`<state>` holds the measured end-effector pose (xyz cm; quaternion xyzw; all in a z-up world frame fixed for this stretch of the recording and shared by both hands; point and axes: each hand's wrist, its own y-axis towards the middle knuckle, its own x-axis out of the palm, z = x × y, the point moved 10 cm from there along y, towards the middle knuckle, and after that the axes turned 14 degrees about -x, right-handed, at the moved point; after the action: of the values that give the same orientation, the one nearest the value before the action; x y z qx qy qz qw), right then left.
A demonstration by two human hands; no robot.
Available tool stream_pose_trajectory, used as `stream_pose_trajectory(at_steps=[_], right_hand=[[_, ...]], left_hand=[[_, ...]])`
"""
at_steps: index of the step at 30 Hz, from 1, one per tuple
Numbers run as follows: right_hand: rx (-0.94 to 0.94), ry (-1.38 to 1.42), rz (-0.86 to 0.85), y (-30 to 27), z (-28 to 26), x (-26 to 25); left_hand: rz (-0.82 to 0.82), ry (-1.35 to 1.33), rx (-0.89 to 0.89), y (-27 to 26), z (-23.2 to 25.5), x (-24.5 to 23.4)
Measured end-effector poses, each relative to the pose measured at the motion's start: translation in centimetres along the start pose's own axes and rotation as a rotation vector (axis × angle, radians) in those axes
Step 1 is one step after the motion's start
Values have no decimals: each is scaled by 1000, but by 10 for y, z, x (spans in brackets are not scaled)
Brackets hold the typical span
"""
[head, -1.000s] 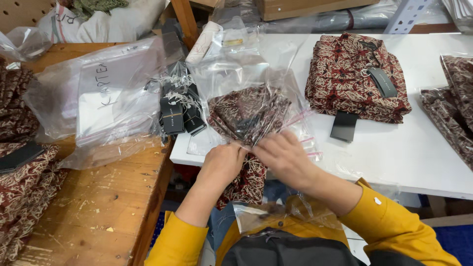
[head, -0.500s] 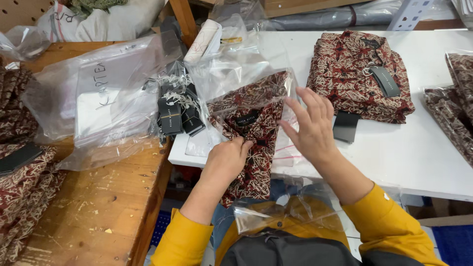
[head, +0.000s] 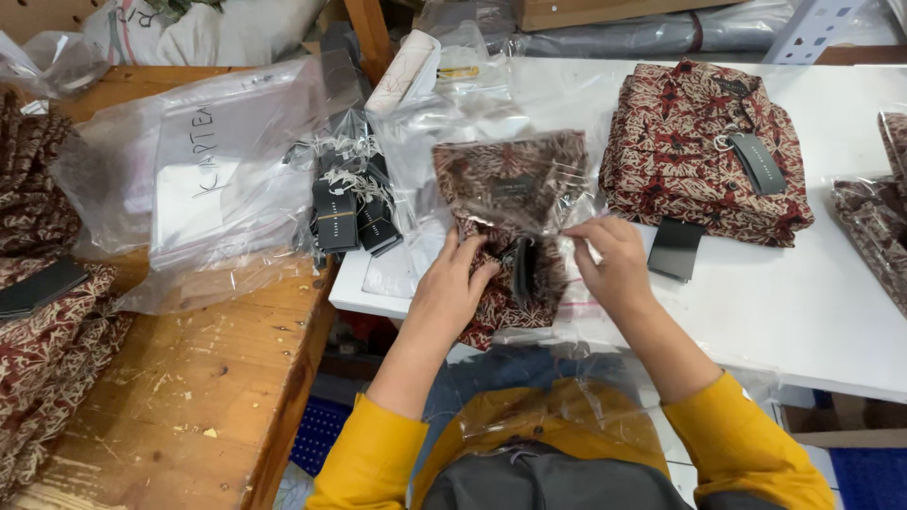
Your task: The person repeatedly folds patterned garments, places them into clear plastic bags, seals the bags, and stacks them on a white table. The person also handles black tags and empty plastic bags during the process.
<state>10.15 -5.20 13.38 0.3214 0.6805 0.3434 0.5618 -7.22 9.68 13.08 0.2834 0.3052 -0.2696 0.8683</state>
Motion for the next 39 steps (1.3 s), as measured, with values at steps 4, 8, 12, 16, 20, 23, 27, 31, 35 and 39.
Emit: stream_pose_trajectory(at_steps=[4, 8, 12, 16, 20, 23, 27, 31, 35, 39], right_hand=[[341, 125, -8, -36, 62, -6], [679, 453, -96, -71, 87, 24], [746, 404, -225, -79, 94, 43], [766, 638, 7, -96, 96, 34], [974, 914, 144, -155, 78, 22], [959, 779, -7, -195, 49, -2], [1007, 766, -98, -244, 27, -26], [1127, 750, -103, -264, 25, -16], [877, 914, 30, -179, 31, -8], [616, 1260, 245, -38, 51, -47]], left_hand=[[151, -56, -127, -1, -55, -20], [137, -128, -198, 44, -100, 2], [119, -101, -288, 68, -116, 31], [-16, -826, -477, 44, -129, 47], [-34, -942, -558, -24, -124, 34], [80, -449, -400, -83, -109, -2], [84, -329, -138, -144, -95, -13], [-220, -996, -750, -172, -150, 57], [-85, -847, -592, -112, -138, 36], [48, -835, -337, -26, -92, -57]])
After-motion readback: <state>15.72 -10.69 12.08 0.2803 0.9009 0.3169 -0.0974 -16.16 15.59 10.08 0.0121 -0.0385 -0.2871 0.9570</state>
